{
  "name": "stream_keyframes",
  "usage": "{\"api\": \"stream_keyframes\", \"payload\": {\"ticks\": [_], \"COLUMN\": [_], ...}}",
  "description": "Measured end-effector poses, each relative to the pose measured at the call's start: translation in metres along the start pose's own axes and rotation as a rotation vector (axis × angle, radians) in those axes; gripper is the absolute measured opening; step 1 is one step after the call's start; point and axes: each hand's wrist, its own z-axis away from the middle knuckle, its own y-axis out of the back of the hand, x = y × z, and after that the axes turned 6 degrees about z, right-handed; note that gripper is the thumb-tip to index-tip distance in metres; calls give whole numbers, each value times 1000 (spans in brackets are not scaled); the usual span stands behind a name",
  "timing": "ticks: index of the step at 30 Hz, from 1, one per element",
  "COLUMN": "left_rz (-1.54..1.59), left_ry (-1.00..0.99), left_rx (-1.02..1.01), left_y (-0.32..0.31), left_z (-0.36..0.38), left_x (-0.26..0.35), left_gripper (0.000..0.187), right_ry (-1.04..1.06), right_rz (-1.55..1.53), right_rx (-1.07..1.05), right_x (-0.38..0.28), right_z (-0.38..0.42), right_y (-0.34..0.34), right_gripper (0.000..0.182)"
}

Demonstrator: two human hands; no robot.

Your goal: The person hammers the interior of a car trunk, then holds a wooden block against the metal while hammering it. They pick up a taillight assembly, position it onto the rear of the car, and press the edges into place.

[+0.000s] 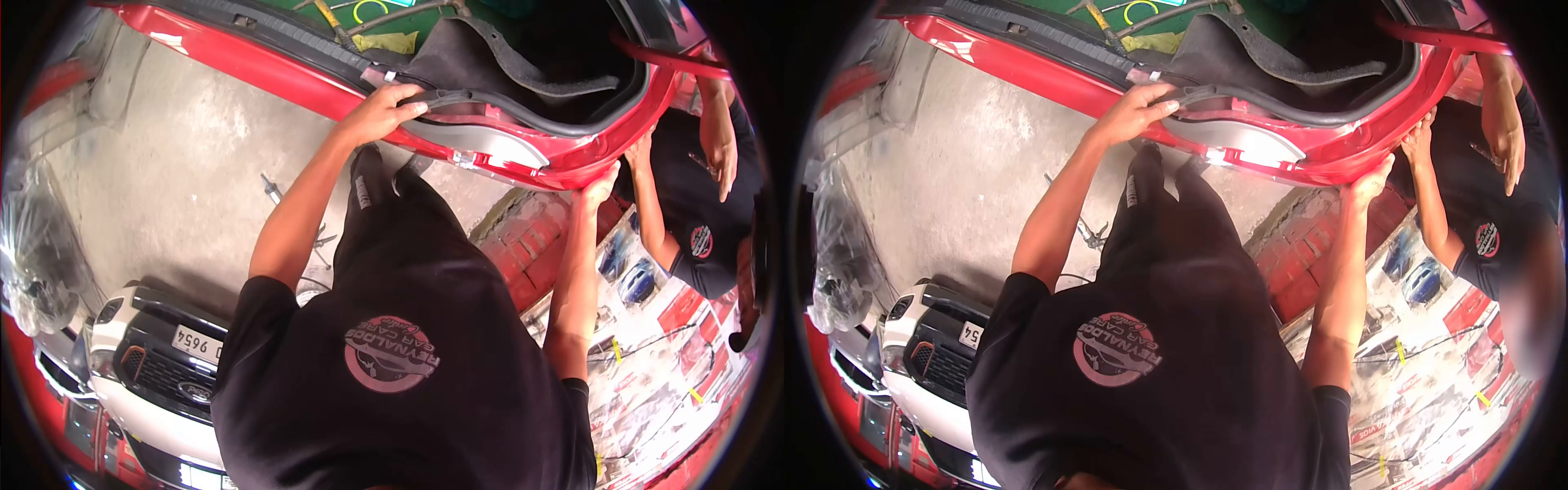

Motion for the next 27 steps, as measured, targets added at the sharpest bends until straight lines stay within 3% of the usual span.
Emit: {"api": "stream_keyframes", "payload": {"ticks": [8, 11, 18, 24, 26, 27], "left_rz": [-110, 116, 125, -72, -115, -111], "left_ry": [-139, -100, 50, -245, -394, -394], "left_rx": [-14, 3, -104, -24, 176, 169], "left_y": [-15, -26, -24, -36, -45, -46], "left_z": [-18, -33, -55, -65, -66, -65], "left_x": [37, 50, 59, 65, 69, 71], "left_gripper": [38, 37, 29, 22, 24, 24], "right_ry": [-67, -25, -32, -51, -44, -41], "right_rz": [-161, -154, -1, -82, -112, -125], "right_rx": [-81, -123, 0, -30, -48, -58], "right_x": [0, 3, 0, 4, 6, 7], "right_z": [-7, -7, 2, -1, -4, -6], "right_y": [3, 5, 7, 13, 14, 14], "right_gripper": [54, 56, 57, 58, 58, 58]}}
